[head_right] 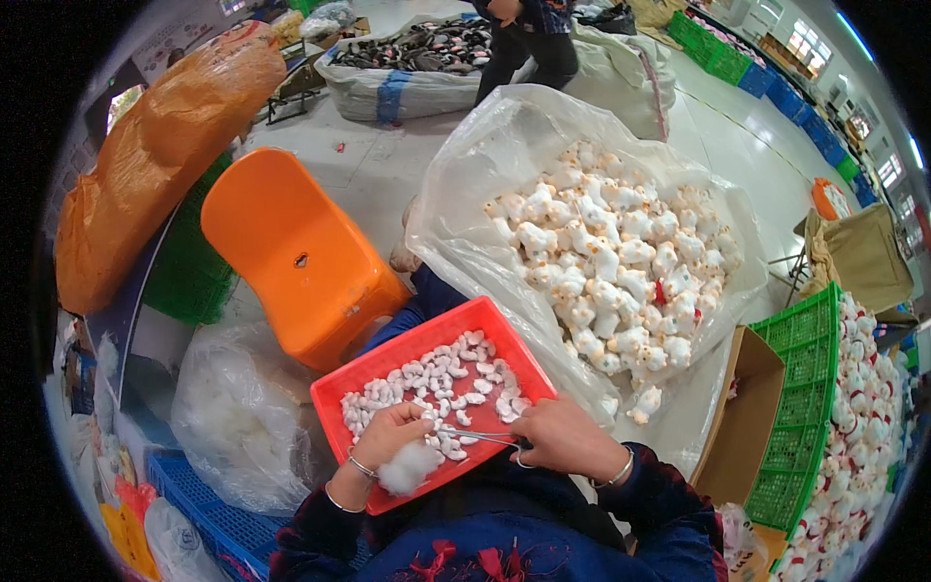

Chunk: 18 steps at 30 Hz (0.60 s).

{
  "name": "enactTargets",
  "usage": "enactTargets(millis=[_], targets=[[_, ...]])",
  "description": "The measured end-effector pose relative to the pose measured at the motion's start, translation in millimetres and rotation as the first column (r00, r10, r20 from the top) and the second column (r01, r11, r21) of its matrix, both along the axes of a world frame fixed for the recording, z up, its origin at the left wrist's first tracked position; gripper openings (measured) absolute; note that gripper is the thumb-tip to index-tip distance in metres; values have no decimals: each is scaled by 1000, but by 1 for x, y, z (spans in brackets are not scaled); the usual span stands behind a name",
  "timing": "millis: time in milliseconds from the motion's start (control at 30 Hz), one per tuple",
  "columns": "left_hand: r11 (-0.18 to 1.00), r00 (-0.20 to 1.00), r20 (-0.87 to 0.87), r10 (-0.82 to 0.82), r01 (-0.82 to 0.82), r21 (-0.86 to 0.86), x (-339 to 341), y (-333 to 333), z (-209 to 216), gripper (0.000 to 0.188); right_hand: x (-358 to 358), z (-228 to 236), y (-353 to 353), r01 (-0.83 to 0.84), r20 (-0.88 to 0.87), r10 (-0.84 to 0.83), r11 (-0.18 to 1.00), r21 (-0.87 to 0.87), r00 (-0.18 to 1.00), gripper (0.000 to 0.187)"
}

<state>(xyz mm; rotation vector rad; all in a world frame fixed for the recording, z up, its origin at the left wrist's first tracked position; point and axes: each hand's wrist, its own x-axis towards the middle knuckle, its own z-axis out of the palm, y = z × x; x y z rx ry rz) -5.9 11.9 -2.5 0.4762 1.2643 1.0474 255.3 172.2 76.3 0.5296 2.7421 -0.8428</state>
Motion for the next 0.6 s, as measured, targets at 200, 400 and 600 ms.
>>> enactTargets(millis=[200, 400, 600], targets=[[998, 997, -53, 49, -46, 43, 0, 1, -3, 10, 16, -16, 8, 41, -113, -62, 983, -176, 992, 38], [996, 983, -162, 90, -87, 25, 5, -1, -1, 11, 21, -22, 10, 192, -199, -264, 928, -320, 944, 40], [991, 958, -255, 134, -123, 60, 12, 11, 17, 20, 9, -10, 0, 276, -232, -348, 915, -294, 908, 40]])
